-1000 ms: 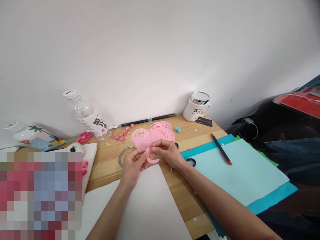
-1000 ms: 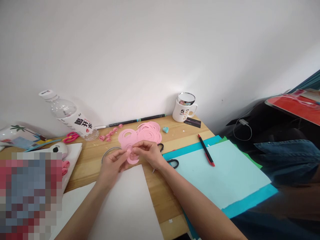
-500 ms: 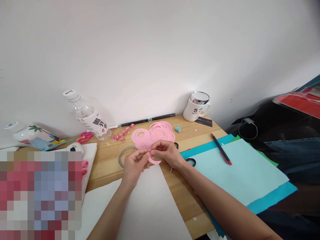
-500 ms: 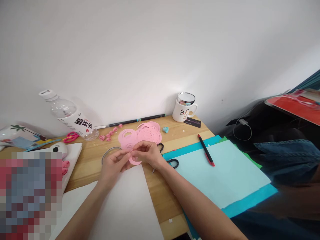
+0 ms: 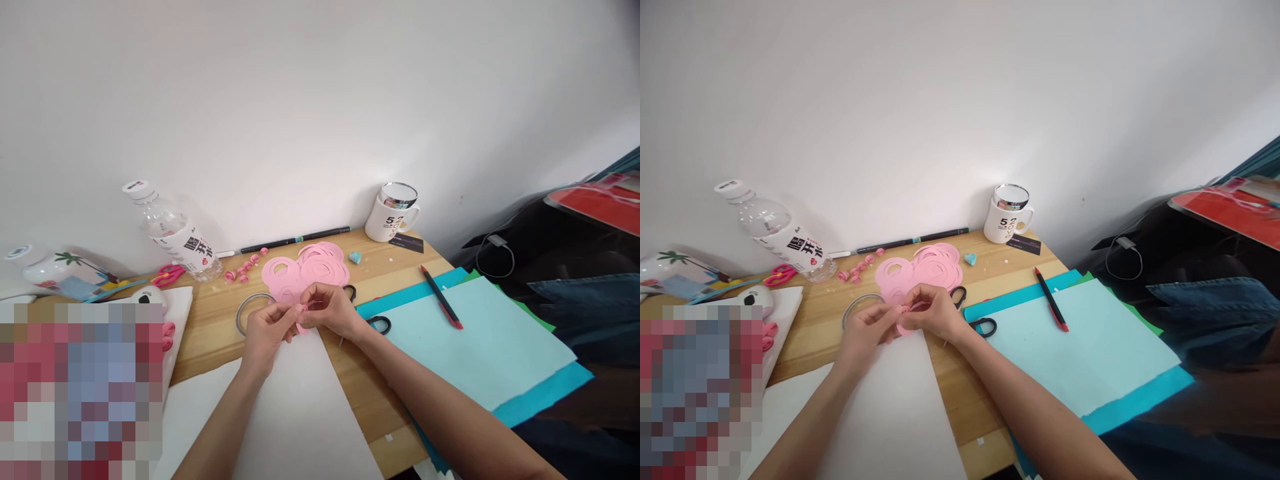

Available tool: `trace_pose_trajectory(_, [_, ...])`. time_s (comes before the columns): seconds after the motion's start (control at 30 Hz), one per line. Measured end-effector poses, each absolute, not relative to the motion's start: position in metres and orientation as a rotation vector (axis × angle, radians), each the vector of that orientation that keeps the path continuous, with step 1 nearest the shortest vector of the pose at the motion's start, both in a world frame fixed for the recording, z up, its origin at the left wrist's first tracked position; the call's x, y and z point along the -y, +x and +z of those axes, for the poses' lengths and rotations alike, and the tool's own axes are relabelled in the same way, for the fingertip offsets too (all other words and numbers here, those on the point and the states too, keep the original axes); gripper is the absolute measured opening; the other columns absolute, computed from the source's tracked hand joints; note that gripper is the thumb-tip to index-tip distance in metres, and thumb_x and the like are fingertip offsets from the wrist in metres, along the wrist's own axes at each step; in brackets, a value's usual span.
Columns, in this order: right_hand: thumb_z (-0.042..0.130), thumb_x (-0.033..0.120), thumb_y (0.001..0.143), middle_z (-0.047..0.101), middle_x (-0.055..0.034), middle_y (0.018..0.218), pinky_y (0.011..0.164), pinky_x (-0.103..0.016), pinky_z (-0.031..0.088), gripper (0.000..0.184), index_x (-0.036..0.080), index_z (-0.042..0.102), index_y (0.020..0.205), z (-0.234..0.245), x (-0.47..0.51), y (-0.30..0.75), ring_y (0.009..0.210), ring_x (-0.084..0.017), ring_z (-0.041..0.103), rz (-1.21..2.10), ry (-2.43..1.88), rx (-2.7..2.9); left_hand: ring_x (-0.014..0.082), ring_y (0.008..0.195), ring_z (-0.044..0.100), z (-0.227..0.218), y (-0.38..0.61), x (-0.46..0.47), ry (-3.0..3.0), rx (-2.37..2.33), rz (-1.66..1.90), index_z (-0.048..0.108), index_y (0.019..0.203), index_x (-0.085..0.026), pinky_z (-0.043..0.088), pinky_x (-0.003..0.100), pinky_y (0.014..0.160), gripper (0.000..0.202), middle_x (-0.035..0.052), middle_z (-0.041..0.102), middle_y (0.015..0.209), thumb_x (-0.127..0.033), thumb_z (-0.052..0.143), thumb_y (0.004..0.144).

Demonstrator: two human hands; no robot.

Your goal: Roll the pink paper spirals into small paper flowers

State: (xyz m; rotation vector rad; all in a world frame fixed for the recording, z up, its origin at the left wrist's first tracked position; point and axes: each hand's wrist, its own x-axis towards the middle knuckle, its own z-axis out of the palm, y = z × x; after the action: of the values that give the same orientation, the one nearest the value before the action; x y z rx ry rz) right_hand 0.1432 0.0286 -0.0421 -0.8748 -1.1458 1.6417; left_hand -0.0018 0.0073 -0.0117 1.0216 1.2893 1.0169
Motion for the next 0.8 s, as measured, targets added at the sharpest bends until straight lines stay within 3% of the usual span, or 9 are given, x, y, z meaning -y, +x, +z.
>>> trace_pose_trajectory(0.2, [0.081,0.028,0.050,0.060,0.0028,0.067,0.056,-0.023,0.046,0.037,0.017,0.054,0.073,-0.0423,-0.0254,0.1426,0.060,-0.010,0.058,1.608,-0.855,1.267,0.0050,0.038,0.042,-0.0147,-0.0042,-0.0081,0.960,-1.256,0.989,0.068,0.061,-0.014,0.033,0.019,0.040,0.024,-0.0014,0.056,0.046,-0.035,0.076,0.055])
trace_pose_trajectory(0.4, [0.080,0.028,0.056,0.062,-0.0005,0.082,0.068,-0.025,0.049,0.038,0.018,0.057,0.085,-0.0387,-0.0263,0.1436,0.072,-0.011,0.059,1.628,-0.820,1.307,0.0056,0.041,0.045,-0.0125,-0.0055,-0.0099,0.878,-1.266,1.175,0.068,0.063,-0.013,0.037,0.019,0.042,0.023,-0.0002,0.060,0.051,-0.033,0.076,0.056])
trace_pose_trajectory(0.57, [0.074,0.035,0.064,0.060,0.0006,0.073,0.058,-0.025,0.051,0.032,0.017,0.060,0.087,-0.0410,-0.0276,0.1434,0.063,-0.010,0.058,1.647,-0.931,1.314,0.0059,0.041,0.045,-0.0080,-0.0064,-0.0115,0.870,-1.304,1.282,0.066,0.061,-0.013,0.036,0.019,0.041,0.022,-0.0009,0.058,0.048,-0.032,0.075,0.057])
trace_pose_trajectory(0.8, [0.075,0.035,0.062,0.063,0.0013,0.068,0.063,-0.027,0.053,0.030,0.017,0.059,0.081,-0.0393,-0.0338,0.1460,0.060,-0.011,0.061,1.537,-0.931,1.058,0.0102,0.045,0.053,-0.0108,-0.0048,-0.0091,0.953,-1.373,1.251,0.069,0.064,-0.013,0.044,0.021,0.043,0.022,0.0015,0.063,0.054,-0.032,0.076,0.056])
